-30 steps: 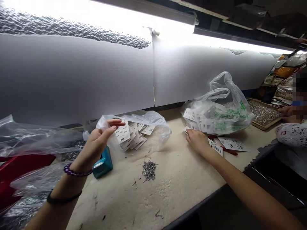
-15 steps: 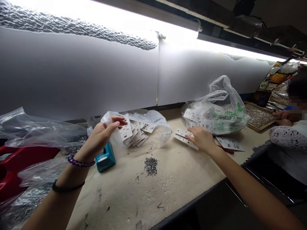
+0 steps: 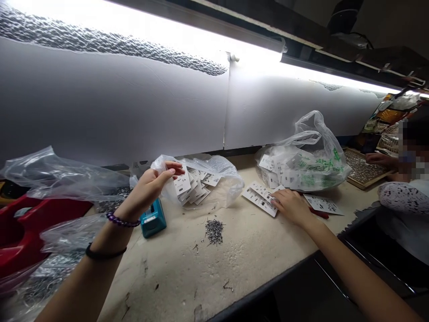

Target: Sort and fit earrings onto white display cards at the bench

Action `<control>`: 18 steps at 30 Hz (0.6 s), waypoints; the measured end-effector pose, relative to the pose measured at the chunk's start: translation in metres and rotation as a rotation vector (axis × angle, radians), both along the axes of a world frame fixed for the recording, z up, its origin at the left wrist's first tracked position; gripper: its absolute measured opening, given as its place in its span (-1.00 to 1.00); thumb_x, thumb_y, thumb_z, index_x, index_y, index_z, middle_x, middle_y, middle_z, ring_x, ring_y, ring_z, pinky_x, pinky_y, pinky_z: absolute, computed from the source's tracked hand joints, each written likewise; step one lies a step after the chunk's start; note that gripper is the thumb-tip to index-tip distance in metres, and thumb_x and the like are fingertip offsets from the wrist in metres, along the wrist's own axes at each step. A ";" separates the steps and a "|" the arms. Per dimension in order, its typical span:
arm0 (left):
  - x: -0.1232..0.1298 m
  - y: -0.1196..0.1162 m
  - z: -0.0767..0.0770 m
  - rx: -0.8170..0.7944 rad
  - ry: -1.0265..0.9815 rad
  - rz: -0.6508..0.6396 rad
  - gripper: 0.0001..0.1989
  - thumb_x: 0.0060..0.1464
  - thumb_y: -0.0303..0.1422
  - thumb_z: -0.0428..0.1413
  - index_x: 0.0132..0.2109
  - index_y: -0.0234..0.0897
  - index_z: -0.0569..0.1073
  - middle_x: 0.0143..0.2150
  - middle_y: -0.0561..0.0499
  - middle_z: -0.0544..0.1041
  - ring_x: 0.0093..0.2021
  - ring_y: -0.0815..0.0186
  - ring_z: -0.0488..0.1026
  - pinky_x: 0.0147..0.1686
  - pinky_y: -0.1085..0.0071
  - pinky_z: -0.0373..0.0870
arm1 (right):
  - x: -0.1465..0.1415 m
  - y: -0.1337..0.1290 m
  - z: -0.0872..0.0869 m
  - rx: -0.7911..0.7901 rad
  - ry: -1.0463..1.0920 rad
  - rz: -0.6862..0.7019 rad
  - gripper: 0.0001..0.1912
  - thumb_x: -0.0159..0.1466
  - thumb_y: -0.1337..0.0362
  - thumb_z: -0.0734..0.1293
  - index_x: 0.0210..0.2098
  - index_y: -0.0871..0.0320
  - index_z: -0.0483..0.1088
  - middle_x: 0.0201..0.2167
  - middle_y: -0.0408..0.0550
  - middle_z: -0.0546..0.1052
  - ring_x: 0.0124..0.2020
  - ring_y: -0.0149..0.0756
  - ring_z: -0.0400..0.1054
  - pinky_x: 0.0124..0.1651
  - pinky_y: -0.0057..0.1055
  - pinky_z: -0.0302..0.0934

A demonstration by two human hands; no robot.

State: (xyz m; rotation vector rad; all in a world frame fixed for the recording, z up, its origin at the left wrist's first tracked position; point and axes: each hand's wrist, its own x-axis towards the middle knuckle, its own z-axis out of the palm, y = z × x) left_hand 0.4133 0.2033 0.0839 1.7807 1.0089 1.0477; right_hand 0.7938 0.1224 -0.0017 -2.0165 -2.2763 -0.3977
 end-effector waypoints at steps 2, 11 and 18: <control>0.000 0.000 0.000 0.004 -0.012 -0.006 -0.72 0.11 -0.27 -0.09 -0.14 -0.32 0.39 -0.12 -0.12 0.46 -0.05 0.21 0.38 -0.01 0.23 0.25 | 0.001 0.004 0.002 -0.017 -0.056 0.040 -0.64 0.23 0.19 0.07 -0.15 0.19 0.39 -0.13 0.04 0.46 -0.03 -0.07 0.26 -0.09 -0.14 0.15; -0.001 0.000 0.000 0.015 0.000 -0.020 -0.71 0.09 -0.26 -0.08 -0.14 -0.32 0.39 -0.15 -0.12 0.48 -0.05 0.22 0.38 0.01 0.22 0.23 | -0.013 0.011 0.007 0.068 -0.059 0.078 -0.69 0.17 0.25 0.10 -0.32 0.22 0.43 -0.22 0.07 0.49 -0.05 -0.05 0.28 0.02 -0.10 0.08; 0.000 0.000 0.000 0.014 0.009 -0.024 -0.71 0.09 -0.28 -0.09 -0.14 -0.34 0.39 -0.16 -0.13 0.48 -0.09 0.22 0.39 -0.02 0.22 0.25 | -0.060 -0.027 0.058 0.410 0.666 -0.234 -0.65 0.21 0.10 0.06 -0.61 0.13 0.18 -0.59 -0.02 0.34 -0.55 -0.27 0.24 -0.52 -0.34 0.14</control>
